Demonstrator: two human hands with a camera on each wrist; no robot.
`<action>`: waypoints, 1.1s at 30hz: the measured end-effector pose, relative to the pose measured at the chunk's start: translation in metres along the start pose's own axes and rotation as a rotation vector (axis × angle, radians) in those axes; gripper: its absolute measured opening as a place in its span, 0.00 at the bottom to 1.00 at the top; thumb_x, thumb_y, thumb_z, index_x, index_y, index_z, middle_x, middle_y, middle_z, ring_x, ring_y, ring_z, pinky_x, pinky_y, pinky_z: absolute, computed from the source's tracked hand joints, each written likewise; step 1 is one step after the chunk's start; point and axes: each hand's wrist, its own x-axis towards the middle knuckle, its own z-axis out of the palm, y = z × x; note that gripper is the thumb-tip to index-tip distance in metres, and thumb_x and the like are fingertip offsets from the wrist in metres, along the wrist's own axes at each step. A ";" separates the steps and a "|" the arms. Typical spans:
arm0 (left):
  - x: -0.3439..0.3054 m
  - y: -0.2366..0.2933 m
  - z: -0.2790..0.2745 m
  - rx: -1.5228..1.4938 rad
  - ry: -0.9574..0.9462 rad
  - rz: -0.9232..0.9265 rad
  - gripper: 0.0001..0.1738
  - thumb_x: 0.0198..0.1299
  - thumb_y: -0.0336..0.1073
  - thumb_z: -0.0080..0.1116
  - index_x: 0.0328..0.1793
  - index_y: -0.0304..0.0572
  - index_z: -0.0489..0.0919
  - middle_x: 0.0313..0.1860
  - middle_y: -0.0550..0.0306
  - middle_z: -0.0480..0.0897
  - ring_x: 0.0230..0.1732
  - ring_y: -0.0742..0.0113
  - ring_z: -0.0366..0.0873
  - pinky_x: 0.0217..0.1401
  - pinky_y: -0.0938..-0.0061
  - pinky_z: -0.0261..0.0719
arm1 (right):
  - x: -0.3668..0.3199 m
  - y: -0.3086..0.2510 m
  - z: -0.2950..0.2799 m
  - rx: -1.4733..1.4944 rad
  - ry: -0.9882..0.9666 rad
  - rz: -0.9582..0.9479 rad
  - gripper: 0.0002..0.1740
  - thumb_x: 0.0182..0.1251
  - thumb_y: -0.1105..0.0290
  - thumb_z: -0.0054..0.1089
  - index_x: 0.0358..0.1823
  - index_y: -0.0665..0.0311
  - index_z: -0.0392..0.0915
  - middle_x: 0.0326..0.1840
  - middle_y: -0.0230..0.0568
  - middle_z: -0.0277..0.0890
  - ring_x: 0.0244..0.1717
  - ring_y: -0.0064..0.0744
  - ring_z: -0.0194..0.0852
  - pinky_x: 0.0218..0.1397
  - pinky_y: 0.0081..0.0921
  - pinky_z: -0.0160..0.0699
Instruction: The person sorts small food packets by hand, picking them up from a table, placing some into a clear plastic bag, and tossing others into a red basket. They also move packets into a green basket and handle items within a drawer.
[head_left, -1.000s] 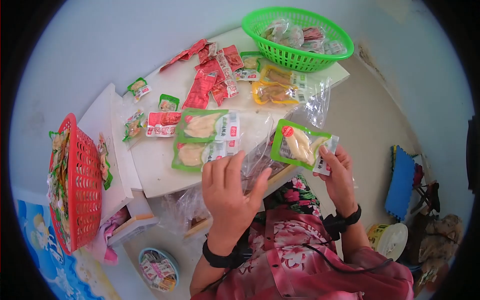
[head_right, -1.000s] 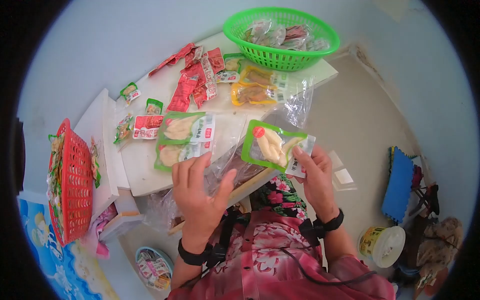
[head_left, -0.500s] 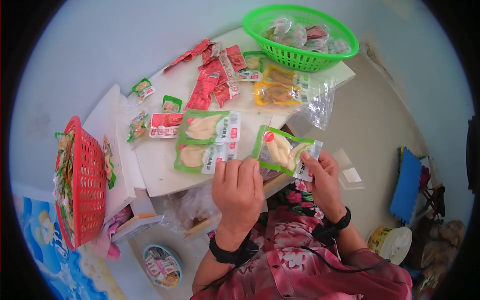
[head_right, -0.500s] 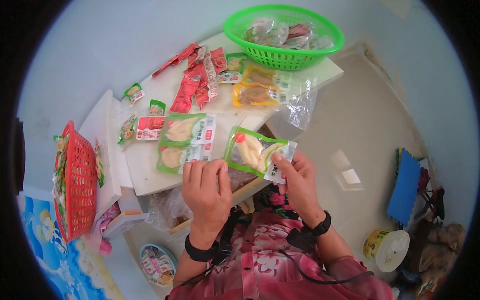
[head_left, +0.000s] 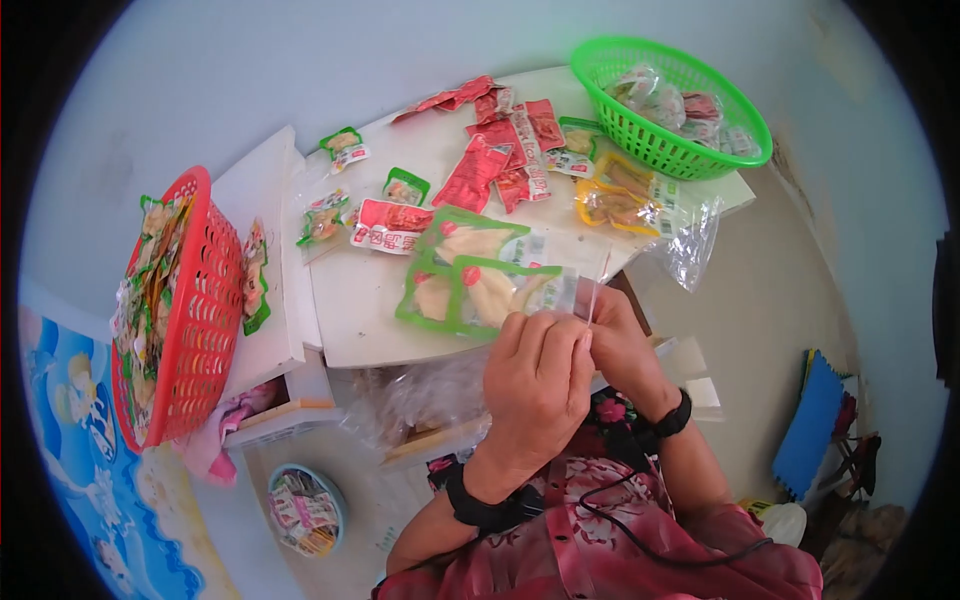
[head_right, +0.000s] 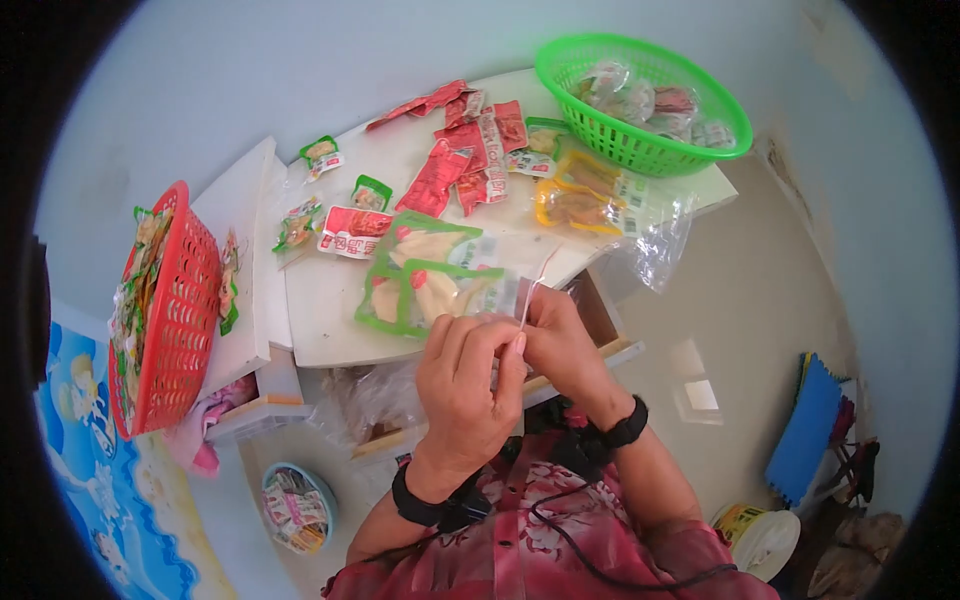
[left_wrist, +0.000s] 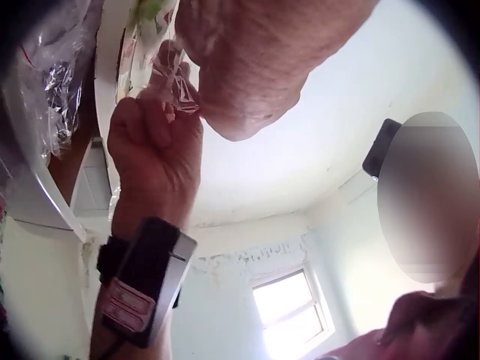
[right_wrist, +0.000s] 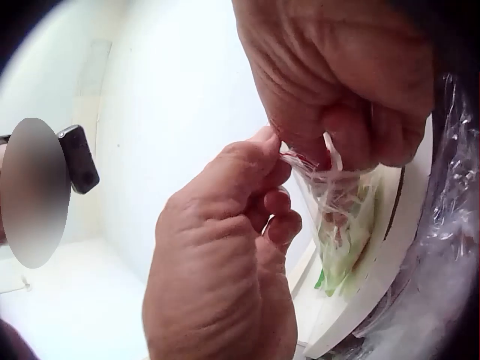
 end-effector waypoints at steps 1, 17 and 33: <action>0.001 -0.001 -0.001 -0.033 0.011 -0.007 0.07 0.59 0.23 0.66 0.42 0.39 0.80 0.34 0.52 0.79 0.34 0.49 0.74 0.37 0.58 0.72 | 0.005 -0.003 0.002 -0.064 -0.043 -0.026 0.11 0.76 0.68 0.64 0.51 0.68 0.83 0.39 0.28 0.83 0.37 0.14 0.74 0.36 0.19 0.75; -0.006 -0.014 -0.009 -0.272 0.024 -0.033 0.07 0.60 0.22 0.65 0.41 0.38 0.79 0.35 0.52 0.79 0.35 0.51 0.76 0.37 0.60 0.74 | 0.031 -0.014 0.012 -0.419 -0.233 -0.205 0.16 0.70 0.64 0.65 0.35 0.74 0.82 0.22 0.44 0.74 0.28 0.21 0.64 0.32 0.33 0.70; -0.009 -0.022 -0.011 -0.297 -0.115 -0.140 0.07 0.62 0.22 0.65 0.45 0.38 0.81 0.37 0.51 0.82 0.36 0.56 0.78 0.36 0.66 0.75 | 0.001 -0.003 -0.011 -0.329 -0.048 -0.012 0.14 0.80 0.63 0.59 0.56 0.63 0.86 0.43 0.40 0.87 0.41 0.26 0.83 0.47 0.27 0.85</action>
